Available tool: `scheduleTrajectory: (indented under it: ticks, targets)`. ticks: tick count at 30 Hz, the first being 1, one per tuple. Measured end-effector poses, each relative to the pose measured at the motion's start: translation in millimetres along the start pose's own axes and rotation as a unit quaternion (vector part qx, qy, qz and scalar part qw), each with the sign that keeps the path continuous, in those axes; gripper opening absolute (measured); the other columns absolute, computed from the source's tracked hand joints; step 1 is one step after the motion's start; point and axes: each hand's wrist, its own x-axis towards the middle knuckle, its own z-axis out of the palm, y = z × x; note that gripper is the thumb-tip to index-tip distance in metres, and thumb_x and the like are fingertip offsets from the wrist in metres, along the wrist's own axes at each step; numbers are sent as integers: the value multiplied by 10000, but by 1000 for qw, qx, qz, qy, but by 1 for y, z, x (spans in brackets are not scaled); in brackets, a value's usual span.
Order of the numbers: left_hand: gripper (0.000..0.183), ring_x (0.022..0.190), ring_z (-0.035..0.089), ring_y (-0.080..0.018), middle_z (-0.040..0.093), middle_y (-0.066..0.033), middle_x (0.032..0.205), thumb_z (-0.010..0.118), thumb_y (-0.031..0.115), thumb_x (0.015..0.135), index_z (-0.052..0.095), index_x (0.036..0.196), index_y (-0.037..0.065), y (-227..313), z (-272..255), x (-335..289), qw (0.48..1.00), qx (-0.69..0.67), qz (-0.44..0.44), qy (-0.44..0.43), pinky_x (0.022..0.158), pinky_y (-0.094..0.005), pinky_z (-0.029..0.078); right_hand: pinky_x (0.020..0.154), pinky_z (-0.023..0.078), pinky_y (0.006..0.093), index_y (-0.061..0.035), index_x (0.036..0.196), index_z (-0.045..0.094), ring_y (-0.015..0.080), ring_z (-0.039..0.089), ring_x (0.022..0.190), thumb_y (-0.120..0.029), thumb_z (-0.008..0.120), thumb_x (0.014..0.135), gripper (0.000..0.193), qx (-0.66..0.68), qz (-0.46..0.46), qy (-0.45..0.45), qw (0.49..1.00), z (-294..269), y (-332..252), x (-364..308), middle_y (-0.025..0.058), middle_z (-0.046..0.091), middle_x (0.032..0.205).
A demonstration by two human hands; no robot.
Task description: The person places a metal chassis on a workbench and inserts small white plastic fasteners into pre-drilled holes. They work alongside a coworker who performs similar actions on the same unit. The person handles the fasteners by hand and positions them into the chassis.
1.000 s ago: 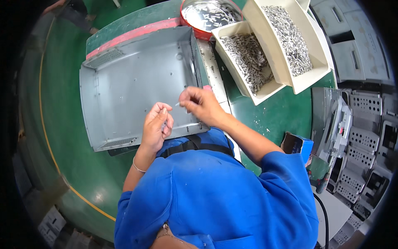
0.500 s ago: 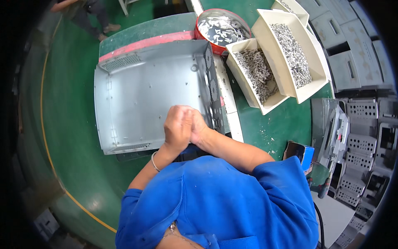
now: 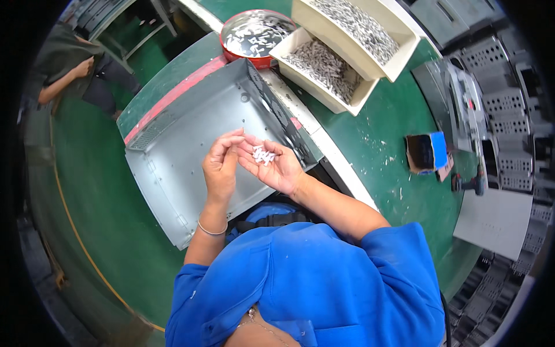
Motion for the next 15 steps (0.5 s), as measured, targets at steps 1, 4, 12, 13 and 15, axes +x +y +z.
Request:
scheduleTrajectory:
  ticks: [1,4,12,13,15]
  targets:
    - [107,930,516,-194,548,-136,995,490,39,789,563,858,0,1,-4,4,997,74,26,-25,824,-289,389,935,330,410,29,1165,361,286,462,1020,-162,292,857,369,-12,-6,-25,1000,-1,0,-2,179,463,1100]
    - [109,913,516,-236,535,-145,1005,535,27,725,584,821,8,-2,-5,6,969,208,59,-121,787,-307,402,945,316,403,29,1166,359,266,455,1026,-173,288,863,371,9,-37,-20,999,2,6,-10,170,461,1099]
    - [112,934,478,-278,516,-140,977,555,26,677,554,789,15,-13,11,6,960,200,58,-188,774,-334,401,925,341,399,68,1093,392,241,478,978,-150,323,847,336,-28,-26,-87,995,-18,-2,-21,178,474,1057]
    - [106,931,481,-277,516,-143,972,550,23,680,548,786,15,-16,11,4,961,193,55,-189,758,-333,410,919,347,399,72,1082,398,240,482,972,-143,329,843,329,-38,-15,-98,994,-19,-3,-22,180,475,1054]
    - [89,900,499,-261,525,-144,950,539,19,692,541,781,15,-17,17,-1,969,162,40,-183,722,-323,425,902,369,395,85,1092,393,242,502,948,-115,351,820,341,-41,-35,-32,998,-17,-4,-30,190,487,1032]
